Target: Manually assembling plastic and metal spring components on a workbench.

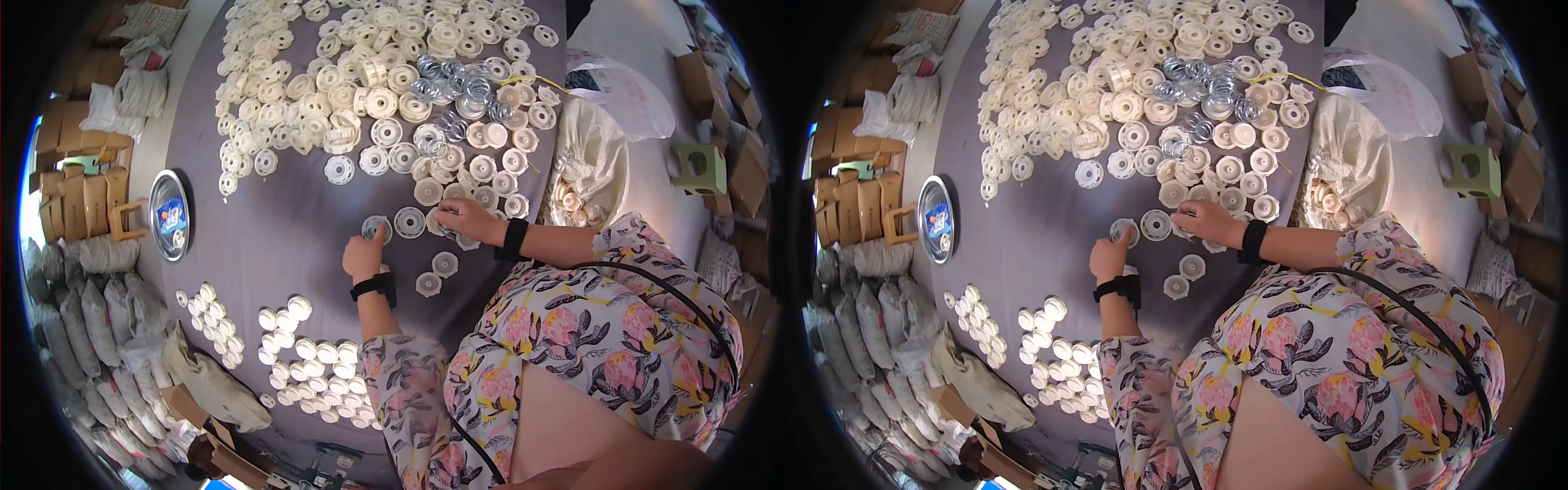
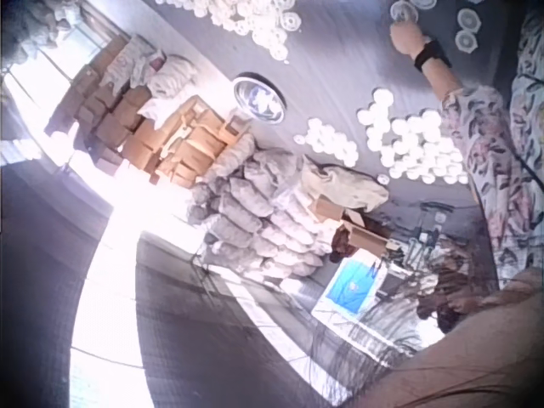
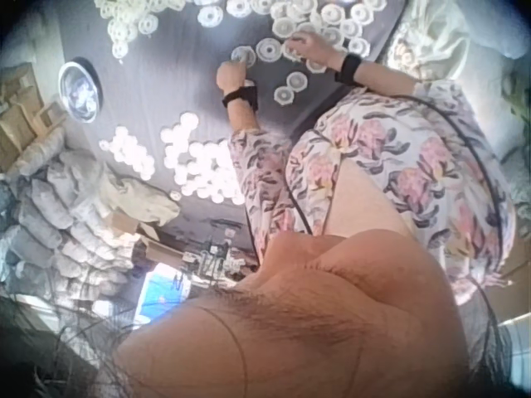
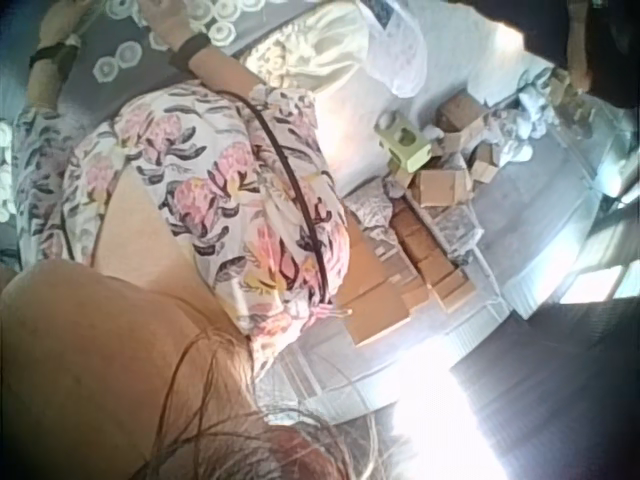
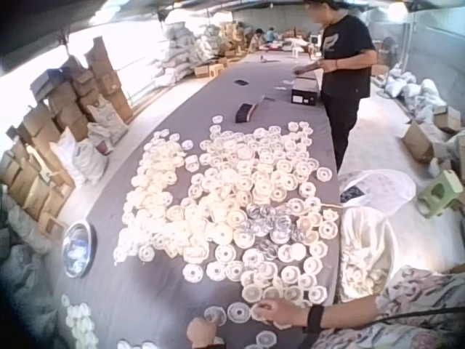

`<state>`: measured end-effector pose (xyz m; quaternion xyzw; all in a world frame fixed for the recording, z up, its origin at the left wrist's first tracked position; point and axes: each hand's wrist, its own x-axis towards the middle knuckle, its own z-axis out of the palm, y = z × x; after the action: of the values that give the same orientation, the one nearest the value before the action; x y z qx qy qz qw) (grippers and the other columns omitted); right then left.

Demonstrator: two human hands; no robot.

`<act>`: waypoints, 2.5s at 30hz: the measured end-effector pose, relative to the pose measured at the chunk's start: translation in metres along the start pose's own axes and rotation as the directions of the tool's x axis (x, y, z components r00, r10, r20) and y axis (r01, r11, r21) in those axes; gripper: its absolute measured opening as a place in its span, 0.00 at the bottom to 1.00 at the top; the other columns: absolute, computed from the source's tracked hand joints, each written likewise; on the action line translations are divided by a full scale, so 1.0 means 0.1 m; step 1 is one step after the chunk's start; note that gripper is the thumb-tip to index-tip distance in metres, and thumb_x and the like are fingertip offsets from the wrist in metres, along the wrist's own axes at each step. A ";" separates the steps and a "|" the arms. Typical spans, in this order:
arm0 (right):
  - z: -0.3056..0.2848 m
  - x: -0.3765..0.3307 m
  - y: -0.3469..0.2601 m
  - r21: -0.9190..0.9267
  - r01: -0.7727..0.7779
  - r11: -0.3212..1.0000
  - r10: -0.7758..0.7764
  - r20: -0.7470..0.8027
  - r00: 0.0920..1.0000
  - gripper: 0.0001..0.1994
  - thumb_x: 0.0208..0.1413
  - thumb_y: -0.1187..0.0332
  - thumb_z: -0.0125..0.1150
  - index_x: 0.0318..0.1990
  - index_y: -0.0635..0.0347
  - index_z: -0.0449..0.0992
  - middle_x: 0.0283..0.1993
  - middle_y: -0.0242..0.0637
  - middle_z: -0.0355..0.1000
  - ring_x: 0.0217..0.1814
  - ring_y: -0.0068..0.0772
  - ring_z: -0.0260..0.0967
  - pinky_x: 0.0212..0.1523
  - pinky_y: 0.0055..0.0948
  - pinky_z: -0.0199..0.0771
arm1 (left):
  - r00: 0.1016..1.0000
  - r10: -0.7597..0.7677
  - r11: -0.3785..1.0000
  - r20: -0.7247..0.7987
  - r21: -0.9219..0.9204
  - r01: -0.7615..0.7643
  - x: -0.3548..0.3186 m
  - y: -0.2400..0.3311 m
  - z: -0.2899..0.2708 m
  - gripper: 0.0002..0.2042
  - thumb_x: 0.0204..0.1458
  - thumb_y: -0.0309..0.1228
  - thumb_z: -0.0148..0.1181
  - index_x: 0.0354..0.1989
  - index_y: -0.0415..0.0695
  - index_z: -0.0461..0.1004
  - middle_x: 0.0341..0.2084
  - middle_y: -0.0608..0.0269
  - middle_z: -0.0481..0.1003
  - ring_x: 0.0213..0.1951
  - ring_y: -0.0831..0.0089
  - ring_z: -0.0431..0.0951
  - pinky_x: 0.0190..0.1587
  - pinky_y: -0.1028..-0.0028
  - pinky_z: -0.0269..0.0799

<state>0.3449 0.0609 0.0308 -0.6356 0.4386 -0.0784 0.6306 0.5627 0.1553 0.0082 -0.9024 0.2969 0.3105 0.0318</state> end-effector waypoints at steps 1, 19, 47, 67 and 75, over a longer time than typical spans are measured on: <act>0.08 0.02 0.02 0.043 0.018 0.999 -0.020 0.025 1.000 0.15 0.53 0.57 0.53 0.31 0.63 0.73 0.20 0.35 0.68 0.22 0.23 0.65 0.27 0.27 0.65 | 1.000 -0.025 1.000 -0.010 -0.003 0.025 -0.13 -0.09 -0.07 0.35 0.37 0.64 0.53 0.33 0.37 0.76 0.30 0.47 0.76 0.37 0.52 0.76 0.38 0.59 0.70; 0.36 -0.17 0.42 -0.155 0.031 0.987 0.038 0.425 0.904 0.13 0.59 0.60 0.45 0.35 0.60 0.70 0.34 0.36 0.65 0.38 0.28 0.62 0.44 0.28 0.62 | 0.822 0.360 0.751 -0.441 -0.385 -0.536 -1.73 0.02 0.58 0.21 0.42 0.44 0.62 0.39 0.42 0.67 0.33 0.54 0.71 0.36 0.56 0.73 0.34 0.63 0.70; -0.14 -0.08 0.41 0.075 -0.046 0.996 0.044 0.017 0.999 0.19 0.61 0.54 0.41 0.42 0.62 0.69 0.18 0.33 0.66 0.17 0.24 0.66 0.16 0.23 0.63 | 0.874 0.429 0.754 -0.230 -0.441 -0.486 -0.76 0.56 0.29 0.21 0.39 0.35 0.68 0.39 0.39 0.69 0.27 0.61 0.71 0.27 0.65 0.70 0.33 0.71 0.68; -0.47 0.15 0.18 -0.012 -0.069 0.998 0.069 0.010 0.998 0.20 0.56 0.51 0.45 0.33 0.60 0.73 0.20 0.38 0.70 0.21 0.34 0.68 0.26 0.32 0.66 | 0.702 0.649 0.731 -0.292 -0.015 -0.682 0.55 0.92 -0.18 0.21 0.47 0.28 0.57 0.51 0.41 0.65 0.45 0.49 0.69 0.45 0.51 0.70 0.47 0.61 0.66; 0.03 0.70 -0.19 -0.491 0.476 0.730 -0.485 0.119 0.866 0.13 0.48 0.60 0.56 0.40 0.54 0.73 0.38 0.39 0.70 0.39 0.37 0.69 0.33 0.33 0.69 | 0.895 0.159 0.727 -0.416 -0.565 -0.391 -0.02 0.17 0.01 0.21 0.46 0.27 0.63 0.50 0.39 0.68 0.36 0.61 0.69 0.34 0.76 0.70 0.36 0.76 0.68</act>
<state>0.3982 0.0132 0.0153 -0.8685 0.2695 -0.1265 0.3964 0.5516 0.1429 0.0106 -0.8435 0.3076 0.2333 -0.3734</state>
